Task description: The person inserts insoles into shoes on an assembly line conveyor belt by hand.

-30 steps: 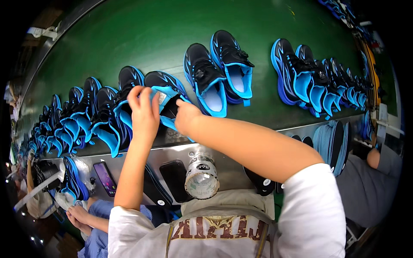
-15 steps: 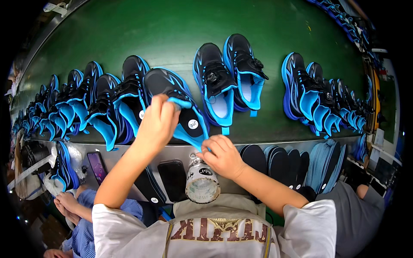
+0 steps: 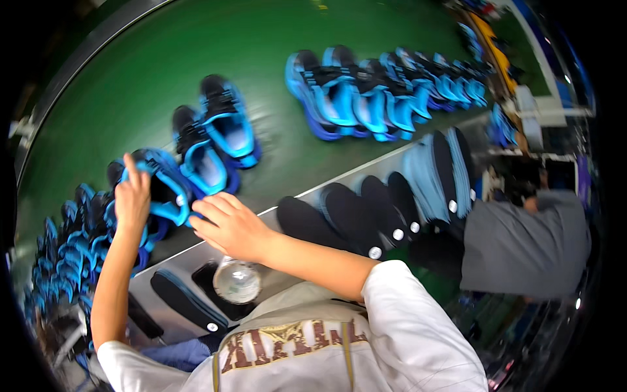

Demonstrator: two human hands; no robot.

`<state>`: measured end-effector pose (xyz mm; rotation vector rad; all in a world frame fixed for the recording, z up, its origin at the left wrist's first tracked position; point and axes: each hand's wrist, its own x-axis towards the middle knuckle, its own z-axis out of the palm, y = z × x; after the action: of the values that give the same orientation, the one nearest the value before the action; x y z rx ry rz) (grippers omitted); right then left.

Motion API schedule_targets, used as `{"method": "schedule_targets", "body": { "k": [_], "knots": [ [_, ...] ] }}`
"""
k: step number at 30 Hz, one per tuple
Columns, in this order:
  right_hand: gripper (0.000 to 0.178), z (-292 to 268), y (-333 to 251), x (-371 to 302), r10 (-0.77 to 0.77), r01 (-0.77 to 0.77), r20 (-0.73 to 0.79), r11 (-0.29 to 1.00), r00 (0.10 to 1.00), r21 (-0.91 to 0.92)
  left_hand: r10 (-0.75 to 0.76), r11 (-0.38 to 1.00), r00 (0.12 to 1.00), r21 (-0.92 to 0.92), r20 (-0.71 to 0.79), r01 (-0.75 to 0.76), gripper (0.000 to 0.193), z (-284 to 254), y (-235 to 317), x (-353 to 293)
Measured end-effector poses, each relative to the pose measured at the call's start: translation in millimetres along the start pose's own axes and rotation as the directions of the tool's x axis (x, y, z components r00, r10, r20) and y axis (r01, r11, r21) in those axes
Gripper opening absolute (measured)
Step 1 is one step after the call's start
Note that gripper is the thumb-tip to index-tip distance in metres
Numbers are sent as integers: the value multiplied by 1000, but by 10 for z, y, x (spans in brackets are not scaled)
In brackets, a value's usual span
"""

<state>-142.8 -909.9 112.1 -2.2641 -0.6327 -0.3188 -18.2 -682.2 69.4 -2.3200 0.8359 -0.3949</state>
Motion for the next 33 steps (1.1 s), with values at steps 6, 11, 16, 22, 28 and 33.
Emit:
{"method": "schedule_targets", "body": {
  "k": [6,11,16,22,28,33],
  "knots": [
    [23,-1598,514,-1453,382,-403,-137,816,914,-415,121,991,982,-75,145,-111,13,-63,-75,89],
    [59,-2174,555,-2625,820,-710,93,541,565,-451,-48,886,990,-452,132,103,9,-282,-429,135],
    [54,-1926,595,-2939,756,-683,-42,564,653,-464,-598,-73,742,-943,302,326,15,-727,-688,69],
    [35,-2242,561,-2682,688,-697,-166,635,706,-333,-436,31,766,-842,473,538,34,-1016,257,221],
    [42,-2506,527,-1480,601,-656,-300,744,741,-130,-438,17,857,-950,273,311,47,-844,635,748],
    [27,-2030,286,-232,282,-308,-131,911,950,-275,-452,-395,688,-819,568,417,39,-1098,739,883]
  ]
}}
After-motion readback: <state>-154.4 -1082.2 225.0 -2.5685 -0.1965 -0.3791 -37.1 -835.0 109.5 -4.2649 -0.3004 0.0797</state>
